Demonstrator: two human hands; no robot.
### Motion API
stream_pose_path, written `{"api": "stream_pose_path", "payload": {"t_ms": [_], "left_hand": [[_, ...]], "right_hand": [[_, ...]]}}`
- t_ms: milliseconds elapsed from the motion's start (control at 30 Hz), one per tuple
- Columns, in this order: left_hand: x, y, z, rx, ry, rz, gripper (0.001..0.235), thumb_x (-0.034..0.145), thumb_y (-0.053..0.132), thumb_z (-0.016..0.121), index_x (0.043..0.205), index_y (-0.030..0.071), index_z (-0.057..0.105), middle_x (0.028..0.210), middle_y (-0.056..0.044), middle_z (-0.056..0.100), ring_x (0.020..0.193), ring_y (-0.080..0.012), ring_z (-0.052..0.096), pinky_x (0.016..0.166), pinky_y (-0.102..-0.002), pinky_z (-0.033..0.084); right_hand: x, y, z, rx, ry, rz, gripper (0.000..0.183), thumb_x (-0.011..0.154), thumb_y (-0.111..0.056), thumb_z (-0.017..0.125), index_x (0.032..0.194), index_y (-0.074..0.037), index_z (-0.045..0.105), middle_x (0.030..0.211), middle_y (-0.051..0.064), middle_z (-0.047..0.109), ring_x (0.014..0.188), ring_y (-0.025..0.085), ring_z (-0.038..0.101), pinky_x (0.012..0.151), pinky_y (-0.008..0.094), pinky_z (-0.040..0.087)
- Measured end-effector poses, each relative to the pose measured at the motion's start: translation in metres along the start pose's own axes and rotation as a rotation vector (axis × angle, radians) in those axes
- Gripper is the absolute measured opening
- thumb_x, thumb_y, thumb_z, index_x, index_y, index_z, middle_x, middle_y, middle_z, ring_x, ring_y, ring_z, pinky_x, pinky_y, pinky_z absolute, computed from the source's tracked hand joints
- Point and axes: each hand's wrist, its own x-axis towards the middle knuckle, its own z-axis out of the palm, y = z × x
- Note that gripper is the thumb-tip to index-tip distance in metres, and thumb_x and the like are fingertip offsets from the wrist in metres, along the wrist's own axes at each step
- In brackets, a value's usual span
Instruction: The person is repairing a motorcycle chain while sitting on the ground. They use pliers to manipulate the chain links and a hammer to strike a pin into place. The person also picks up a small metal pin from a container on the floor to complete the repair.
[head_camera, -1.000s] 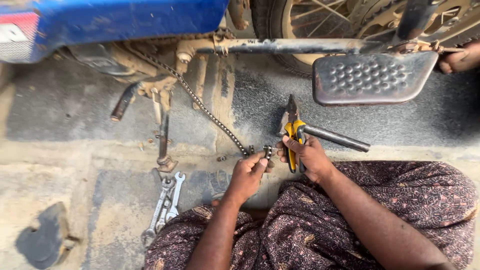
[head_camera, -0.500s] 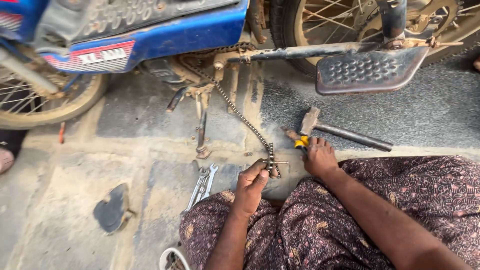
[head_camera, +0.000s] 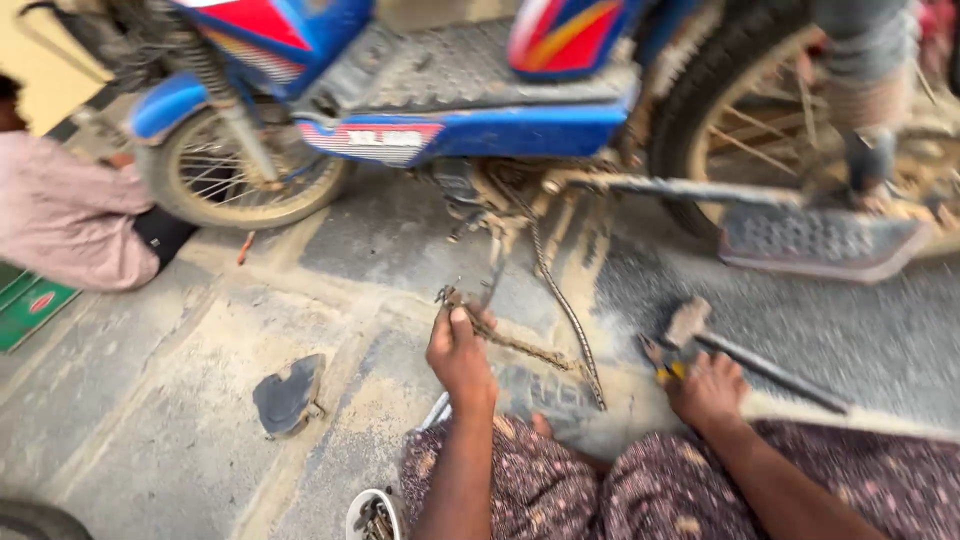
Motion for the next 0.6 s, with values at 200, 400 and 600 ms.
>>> {"api": "stream_pose_path", "payload": {"t_ms": [200,400,600], "left_hand": [[0.079,-0.068,-0.006,0.472,0.171,0.242,0.024,0.106,0.015,0.059,0.099,-0.005,0.07,0.074,-0.005,0.072,0.061,-0.0115,0.067,0.058,-0.029,0.055],[0.102,-0.06,0.004,0.673,0.209,0.267,0.019,0.101,0.011,0.061,0.103,-0.004,0.073,0.074,-0.01,0.074,0.06,-0.0156,0.071,0.055,-0.03,0.055],[0.113,-0.088,-0.003,0.714,0.093,0.282,0.027,0.099,0.011,0.06,0.118,-0.006,0.069,0.097,-0.014,0.072,0.083,-0.0236,0.076,0.066,-0.031,0.063]], "right_hand": [[0.059,0.045,0.009,-0.183,0.085,0.011,0.101,0.077,-0.072,0.073,0.148,-0.005,0.047,0.141,0.022,0.045,0.136,0.044,0.036,0.107,0.062,0.032],[0.081,0.087,0.025,-0.15,-0.03,0.227,0.105,0.07,-0.073,0.08,0.145,-0.006,0.051,0.151,0.021,0.045,0.145,0.043,0.034,0.113,0.066,0.026],[0.093,0.092,0.033,-0.289,-0.099,0.263,0.079,0.086,-0.068,0.067,0.145,-0.017,0.053,0.149,0.022,0.048,0.142,0.044,0.039,0.107,0.071,0.026]]}}
